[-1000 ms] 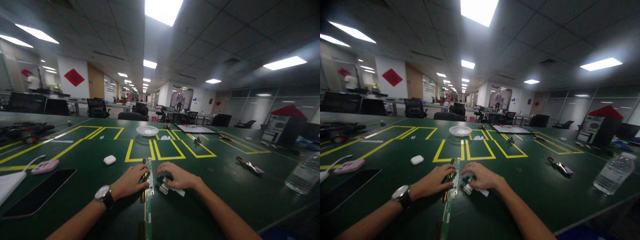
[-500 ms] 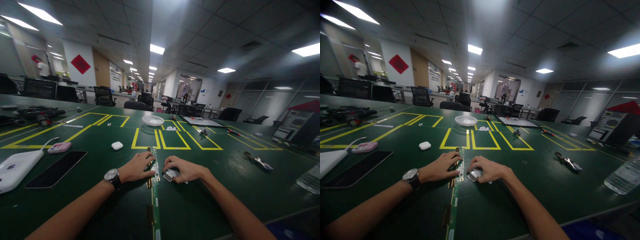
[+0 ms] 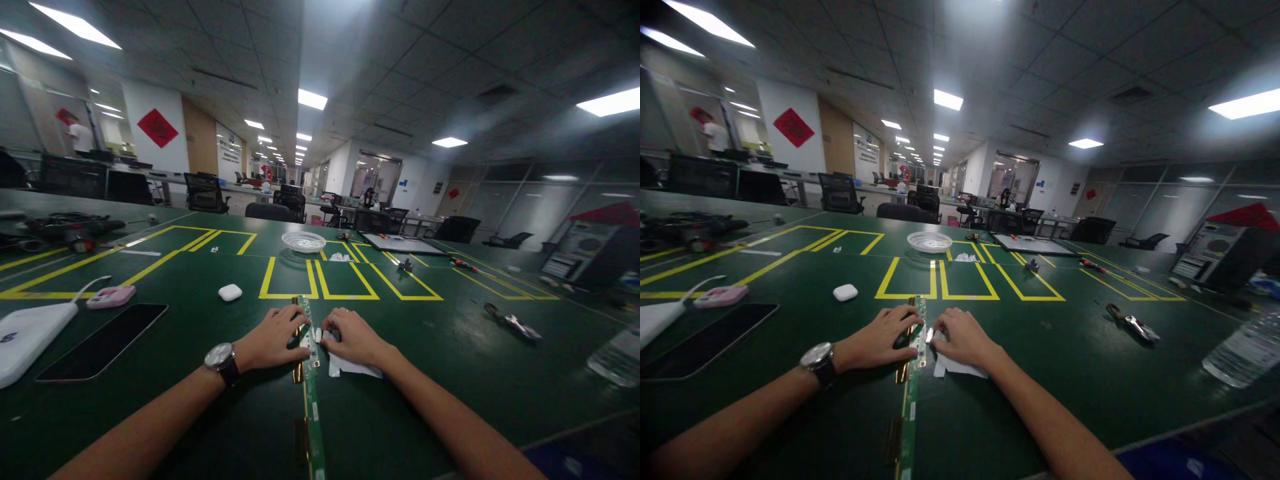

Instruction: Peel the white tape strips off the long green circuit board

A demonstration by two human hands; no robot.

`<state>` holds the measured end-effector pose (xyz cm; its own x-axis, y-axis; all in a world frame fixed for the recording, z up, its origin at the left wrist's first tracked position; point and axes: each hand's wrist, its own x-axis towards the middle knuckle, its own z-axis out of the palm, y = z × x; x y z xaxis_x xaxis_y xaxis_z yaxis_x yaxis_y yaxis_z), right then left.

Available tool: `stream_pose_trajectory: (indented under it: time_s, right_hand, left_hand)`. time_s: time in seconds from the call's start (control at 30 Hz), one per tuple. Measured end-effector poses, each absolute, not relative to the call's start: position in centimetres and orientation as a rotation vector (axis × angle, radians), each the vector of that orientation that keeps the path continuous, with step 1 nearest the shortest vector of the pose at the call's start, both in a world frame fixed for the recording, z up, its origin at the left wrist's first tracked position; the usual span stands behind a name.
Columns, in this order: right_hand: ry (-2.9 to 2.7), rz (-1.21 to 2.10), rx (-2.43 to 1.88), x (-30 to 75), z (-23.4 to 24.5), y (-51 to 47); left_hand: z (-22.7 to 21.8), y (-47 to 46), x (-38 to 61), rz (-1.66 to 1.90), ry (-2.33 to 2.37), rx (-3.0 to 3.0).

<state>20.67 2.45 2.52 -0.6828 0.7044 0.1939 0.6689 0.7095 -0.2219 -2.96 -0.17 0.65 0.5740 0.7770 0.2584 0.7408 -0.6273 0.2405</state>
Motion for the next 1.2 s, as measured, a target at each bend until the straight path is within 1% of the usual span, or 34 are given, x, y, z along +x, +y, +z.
stream_pose_trajectory:
  time_s: [0.17, 0.4, 0.73, 1.07, 1.2]
  right_hand:
    - [-2.629, 0.189, -1.094, 20.7, 2.5, 2.4]
    - [-2.638, 0.278, -1.120, 21.1, 3.1, 2.4]
    - [-2.585, 0.268, -1.135, 20.7, 2.4, 2.5]
    - [-2.663, 0.222, -0.927, 20.9, 1.9, 3.2]
    - [-2.679, 0.193, -0.943, 20.9, 2.2, 3.1]
  left_hand:
    - [0.7, -0.2, -3.0, 0.541, 1.274, 2.691]
    - [0.3, 0.0, -3.2, 0.591, 1.244, 2.681]
    - [0.3, -0.1, -3.1, 0.558, 1.229, 2.671]
    - [1.1, 0.3, -3.2, 0.536, 1.076, 2.629]
    - [1.2, 0.5, -3.3, 0.537, 1.043, 2.640]
